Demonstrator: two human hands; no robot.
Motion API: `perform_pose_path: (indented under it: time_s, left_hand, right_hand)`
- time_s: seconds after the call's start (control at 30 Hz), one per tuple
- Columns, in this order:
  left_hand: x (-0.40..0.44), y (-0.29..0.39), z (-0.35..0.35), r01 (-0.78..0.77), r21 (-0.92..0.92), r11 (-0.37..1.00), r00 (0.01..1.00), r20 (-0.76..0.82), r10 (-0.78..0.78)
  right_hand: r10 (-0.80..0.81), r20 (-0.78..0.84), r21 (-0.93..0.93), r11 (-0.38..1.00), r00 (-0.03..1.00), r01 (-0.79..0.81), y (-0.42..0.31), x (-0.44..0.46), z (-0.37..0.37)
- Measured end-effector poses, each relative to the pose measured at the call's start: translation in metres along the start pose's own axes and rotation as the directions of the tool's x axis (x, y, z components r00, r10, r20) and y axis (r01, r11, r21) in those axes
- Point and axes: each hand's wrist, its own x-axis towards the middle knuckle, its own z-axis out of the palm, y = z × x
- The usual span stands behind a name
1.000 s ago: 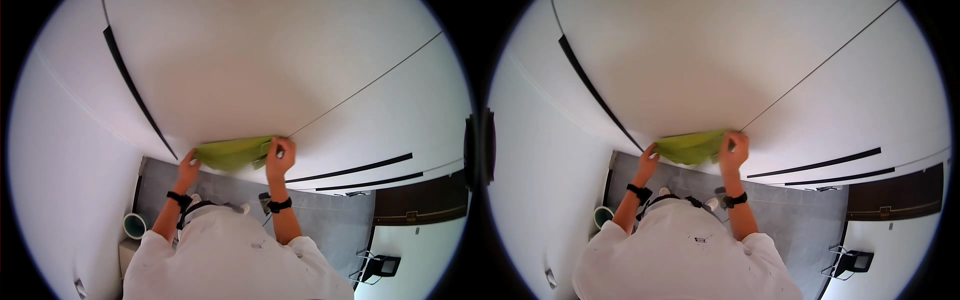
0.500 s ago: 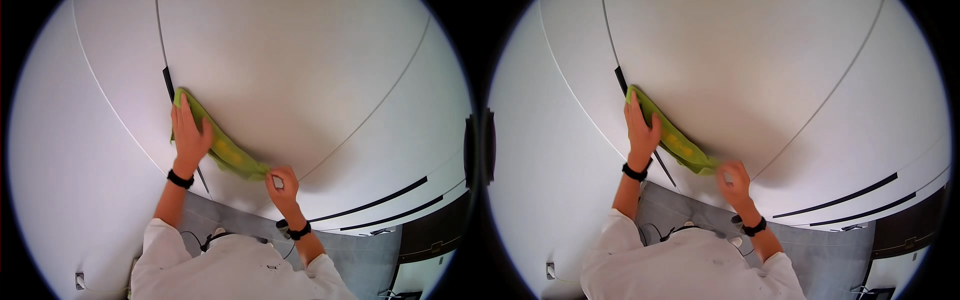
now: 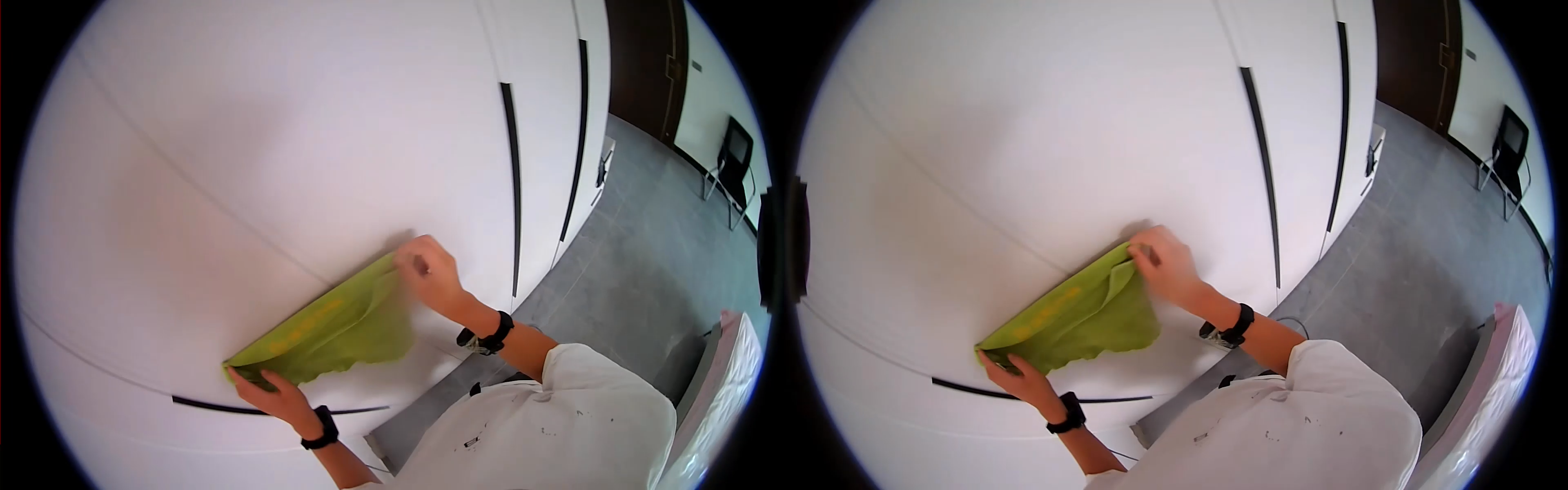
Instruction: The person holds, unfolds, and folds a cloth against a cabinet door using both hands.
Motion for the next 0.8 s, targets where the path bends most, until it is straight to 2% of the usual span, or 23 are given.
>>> perform_pose_path:
  time_s: [0.03,0.1,0.13,0.2,0.23,0.27,0.3,0.33,0.37,0.43,0.47,0.53,0.57,0.63,0.67,0.73,0.77,0.8]
  left_hand:
    - [-0.008,0.000,0.009,-0.001,-0.022,1.000,1.000,0.009,0.001]
    - [-0.019,0.014,0.021,0.108,-0.271,0.957,0.991,0.103,-0.083]
    - [-0.026,0.021,0.031,0.109,-0.277,0.955,0.991,0.111,-0.081]
    - [-0.037,0.021,0.050,0.321,-0.518,0.793,0.939,0.285,-0.194]
    - [-0.044,0.025,0.058,0.322,-0.527,0.787,0.939,0.285,-0.194]
    - [-0.050,0.029,0.067,0.402,-0.595,0.695,0.906,0.369,-0.208]
    - [-0.057,0.036,0.076,0.480,-0.648,0.591,0.867,0.452,-0.209]
    - [-0.062,0.062,0.080,0.476,-0.642,0.600,0.868,0.453,-0.203]
    - [-0.066,0.107,0.085,0.542,-0.694,0.473,0.832,0.524,-0.185]
    - [-0.079,0.129,0.100,0.650,-0.740,0.170,0.760,0.630,-0.163]
    - [-0.083,0.136,0.105,0.660,-0.733,0.163,0.751,0.638,-0.171]
    - [-0.093,0.145,0.112,0.701,-0.693,-0.172,0.678,0.721,-0.141]
    - [-0.104,0.142,0.117,0.699,-0.690,-0.189,0.672,0.723,-0.157]
    - [-0.113,0.149,0.127,0.776,-0.580,-0.249,0.580,0.811,-0.080]
    - [-0.125,0.144,0.134,0.766,-0.599,-0.234,0.596,0.798,-0.088]
    - [-0.156,0.131,0.154,0.756,-0.636,0.157,0.653,0.749,-0.110]
    - [-0.158,0.133,0.161,0.730,-0.660,0.177,0.681,0.725,-0.104]
    - [-0.162,0.135,0.165,0.793,-0.599,-0.112,0.593,0.801,-0.084]
  right_hand:
    - [-0.002,-0.015,-0.019,1.000,1.000,0.001,0.007,0.001,0.000]
    - [-0.137,-0.239,-0.145,0.984,0.961,0.104,0.026,0.008,-0.011]
    - [-0.135,-0.243,-0.153,0.983,0.960,0.100,0.038,0.014,-0.023]
    - [-0.254,-0.317,-0.343,0.929,0.914,0.139,0.054,0.030,-0.041]
    - [-0.257,-0.361,-0.353,0.927,0.897,0.123,0.057,0.040,-0.052]
    - [-0.264,-0.402,-0.366,0.924,0.877,0.111,0.057,0.053,-0.062]
    - [-0.197,-0.450,-0.307,0.950,0.871,0.056,0.055,0.066,-0.072]
    - [-0.100,-0.498,-0.222,0.975,0.862,-0.015,0.049,0.081,-0.096]
    - [-0.134,-0.537,-0.179,0.983,0.833,0.043,0.040,0.107,-0.132]
    - [-0.196,-0.547,-0.144,0.980,0.814,0.139,0.030,0.134,-0.146]
    - [-0.206,-0.523,-0.171,0.976,0.827,0.135,0.021,0.144,-0.149]
    - [-0.247,-0.483,-0.202,0.965,0.840,0.168,0.007,0.160,-0.146]
    - [-0.255,-0.463,-0.214,0.962,0.849,0.173,0.006,0.160,-0.142]
    - [-0.253,-0.360,-0.268,0.950,0.898,0.161,0.002,0.172,-0.140]
    - [-0.254,-0.360,-0.245,0.954,0.898,0.171,0.005,0.173,-0.136]
    - [-0.313,-0.335,-0.281,0.933,0.889,0.223,0.009,0.172,-0.132]
    - [-0.244,-0.337,-0.194,0.963,0.909,0.187,0.008,0.172,-0.130]
    - [-0.246,-0.356,-0.172,0.965,0.901,0.196,0.008,0.172,-0.126]
